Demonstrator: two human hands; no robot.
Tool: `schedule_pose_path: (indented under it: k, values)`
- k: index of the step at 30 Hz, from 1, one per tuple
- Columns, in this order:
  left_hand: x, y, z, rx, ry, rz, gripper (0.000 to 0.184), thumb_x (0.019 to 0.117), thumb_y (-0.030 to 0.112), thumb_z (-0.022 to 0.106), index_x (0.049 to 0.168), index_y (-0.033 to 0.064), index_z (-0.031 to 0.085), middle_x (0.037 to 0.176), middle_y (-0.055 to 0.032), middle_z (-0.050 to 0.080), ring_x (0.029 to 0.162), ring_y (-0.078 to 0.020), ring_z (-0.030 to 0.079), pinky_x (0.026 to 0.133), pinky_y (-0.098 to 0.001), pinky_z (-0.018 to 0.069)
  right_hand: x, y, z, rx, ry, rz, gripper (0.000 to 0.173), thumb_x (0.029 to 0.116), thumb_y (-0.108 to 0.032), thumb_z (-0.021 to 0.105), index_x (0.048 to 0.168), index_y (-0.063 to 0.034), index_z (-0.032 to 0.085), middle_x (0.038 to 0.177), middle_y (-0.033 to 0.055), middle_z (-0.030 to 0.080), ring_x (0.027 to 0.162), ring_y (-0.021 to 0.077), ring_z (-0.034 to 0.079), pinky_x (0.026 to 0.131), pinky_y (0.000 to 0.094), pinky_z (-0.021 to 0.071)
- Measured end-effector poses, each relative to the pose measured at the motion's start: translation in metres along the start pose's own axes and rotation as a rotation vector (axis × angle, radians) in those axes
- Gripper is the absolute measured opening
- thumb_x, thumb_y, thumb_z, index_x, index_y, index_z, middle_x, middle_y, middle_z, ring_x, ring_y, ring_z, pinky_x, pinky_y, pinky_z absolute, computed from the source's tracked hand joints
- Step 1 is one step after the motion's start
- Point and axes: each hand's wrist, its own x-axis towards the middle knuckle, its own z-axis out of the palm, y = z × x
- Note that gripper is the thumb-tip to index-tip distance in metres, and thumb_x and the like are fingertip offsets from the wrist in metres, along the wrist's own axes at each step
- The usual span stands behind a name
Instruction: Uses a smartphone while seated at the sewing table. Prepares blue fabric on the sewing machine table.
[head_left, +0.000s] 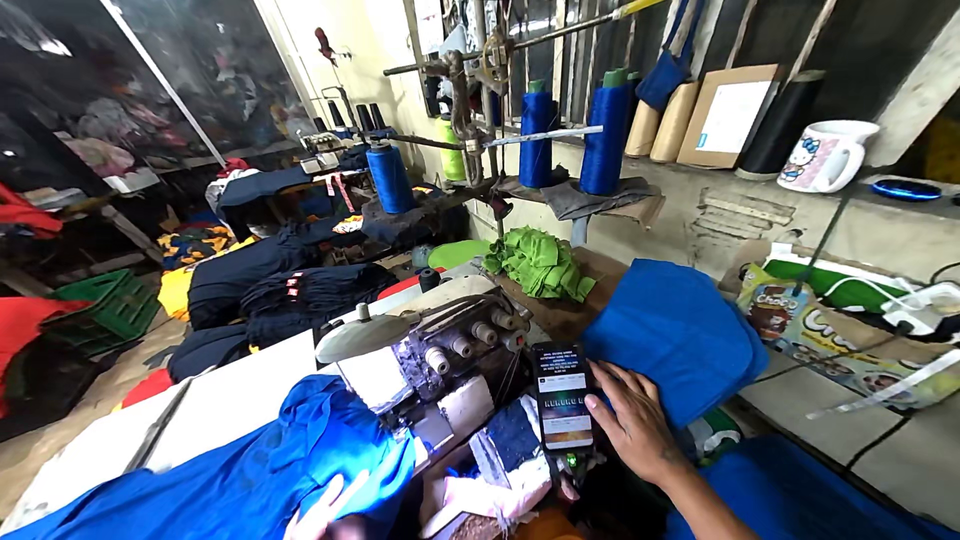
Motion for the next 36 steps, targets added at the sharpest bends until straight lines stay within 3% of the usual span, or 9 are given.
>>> schedule_pose_path:
  k: [10, 29, 36]
  values:
    - [0.0002, 0.0011, -0.0010, 0.034, -0.010, -0.011, 0.023, 0.1020, 0.007, 0.055, 0.117, -0.0038, 0.069, 0.116, -0.0158, 0.072, 0.112, -0.0199, 0.068, 0.098, -0.0330, 0.0546, 0.0006, -0.0005, 0.0016, 0.006, 0.020, 0.017, 0.071, 0.1060, -0.060, 0.020, 0.146, -0.0155, 0.058, 0.143, 0.0045, 0.063, 0.139, 0.0252, 0.052, 0.119, 0.0579, 0.0264]
    - [0.0000, 0.0016, 0.0005, 0.032, -0.005, -0.020, 0.022, 0.1019, 0.007, 0.054, 0.114, -0.0042, 0.068, 0.116, -0.0170, 0.071, 0.111, -0.0195, 0.069, 0.095, -0.0308, 0.0564, 0.0008, -0.0011, 0.0020, -0.006, 0.020, 0.015, 0.068, 0.1061, -0.058, 0.024, 0.148, -0.0156, 0.057, 0.144, 0.0047, 0.062, 0.140, 0.0256, 0.051, 0.119, 0.0588, 0.0261]
    - [0.0008, 0.0030, 0.0007, 0.004, 0.000, -0.019, 0.023, 0.1015, 0.006, 0.054, 0.116, -0.0057, 0.068, 0.117, -0.0189, 0.071, 0.111, -0.0207, 0.069, 0.096, -0.0320, 0.0563, 0.0000, 0.0011, 0.0041, -0.009, 0.039, -0.008, 0.072, 0.1033, -0.064, 0.029, 0.146, -0.0137, 0.058, 0.140, 0.0042, 0.065, 0.138, 0.0256, 0.053, 0.118, 0.0600, 0.0268]
